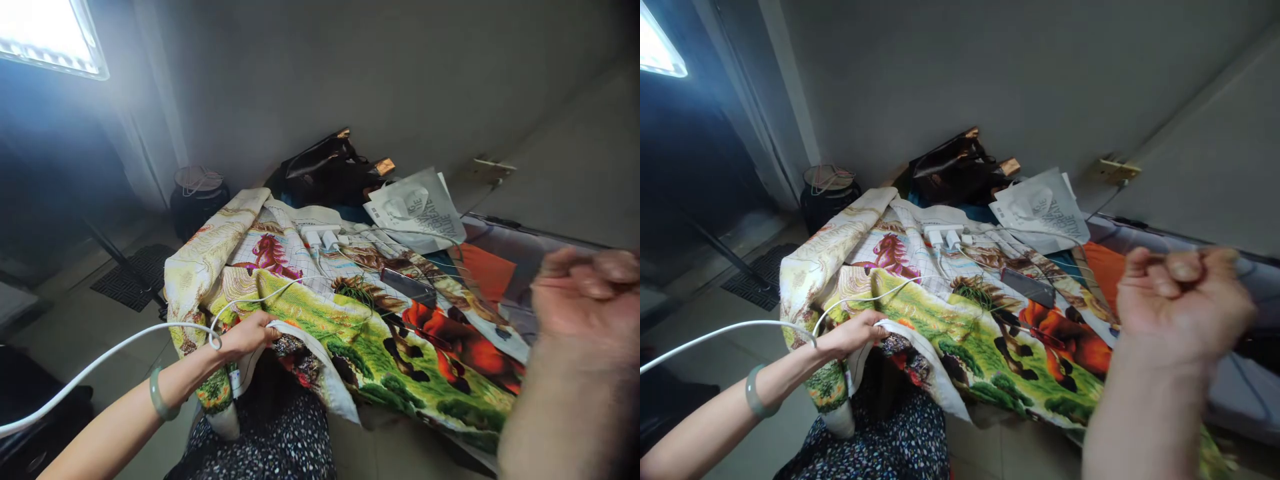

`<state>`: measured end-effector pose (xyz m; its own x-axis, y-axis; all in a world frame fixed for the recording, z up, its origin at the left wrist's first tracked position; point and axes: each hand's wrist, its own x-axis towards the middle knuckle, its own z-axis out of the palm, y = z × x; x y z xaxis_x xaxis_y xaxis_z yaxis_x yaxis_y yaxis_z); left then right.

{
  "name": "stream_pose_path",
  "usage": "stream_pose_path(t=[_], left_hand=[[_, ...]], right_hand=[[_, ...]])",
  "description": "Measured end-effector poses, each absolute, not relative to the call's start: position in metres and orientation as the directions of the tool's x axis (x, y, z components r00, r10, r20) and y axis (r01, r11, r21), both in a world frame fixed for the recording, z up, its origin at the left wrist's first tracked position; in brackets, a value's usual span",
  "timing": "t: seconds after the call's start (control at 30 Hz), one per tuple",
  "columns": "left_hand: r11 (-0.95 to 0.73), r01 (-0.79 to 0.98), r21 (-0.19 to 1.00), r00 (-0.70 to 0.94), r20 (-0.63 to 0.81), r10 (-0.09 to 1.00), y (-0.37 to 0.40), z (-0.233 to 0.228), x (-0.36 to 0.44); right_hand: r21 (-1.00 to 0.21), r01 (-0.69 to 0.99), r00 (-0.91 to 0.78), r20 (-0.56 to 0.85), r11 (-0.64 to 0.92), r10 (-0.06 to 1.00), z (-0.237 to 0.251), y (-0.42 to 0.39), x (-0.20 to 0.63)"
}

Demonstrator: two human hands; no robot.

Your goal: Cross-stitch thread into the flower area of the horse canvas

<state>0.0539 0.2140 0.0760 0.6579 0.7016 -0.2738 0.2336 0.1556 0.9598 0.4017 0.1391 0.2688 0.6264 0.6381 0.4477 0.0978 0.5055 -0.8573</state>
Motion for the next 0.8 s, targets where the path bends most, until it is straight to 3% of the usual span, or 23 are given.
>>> stream_pose_path(t=[0.13,0.2,0.3,0.37,0.47,0.57,0.63,0.8], left_hand=[[0.154,0.245,0.957,0.637,-0.279,0.719,0.218,0.079,0.061],[0.144,0.236,0.961,0.614,-0.262,0.745,0.219,0.08,0.064],[0.109,0.185,0.977,0.573,-0.197,0.795,0.217,0.083,0.068],[0.072,0.144,0.987,0.56,-0.142,0.816,0.214,0.086,0.069],[0.019,0.118,0.993,0.584,-0.085,0.807,0.211,0.089,0.067],[-0.031,0.127,0.991,0.628,-0.056,0.776,0.211,0.088,0.062],[-0.172,0.21,0.962,0.666,-0.012,0.746,0.214,0.084,0.058],[-0.427,0.306,0.851,0.788,0.025,0.616,0.218,0.078,0.048]], right_hand=[[-0.874,0.023,0.572,0.411,0.486,0.71,0.245,0.153,0.378],[-0.938,0.036,0.494,0.317,0.345,0.809,0.216,0.159,0.359],[-0.977,0.194,0.317,0.142,0.082,0.938,0.168,0.162,0.338],[-0.888,0.459,0.176,0.082,-0.008,0.981,0.141,0.161,0.33],[-0.587,0.81,0.063,0.084,-0.001,0.994,0.117,0.159,0.322],[-0.489,0.872,0.111,0.134,-0.032,0.985,0.105,0.163,0.313],[-0.458,0.887,0.147,0.163,-0.057,0.976,0.098,0.166,0.308],[-0.454,0.889,0.187,0.22,-0.069,0.958,0.083,0.163,0.3]])
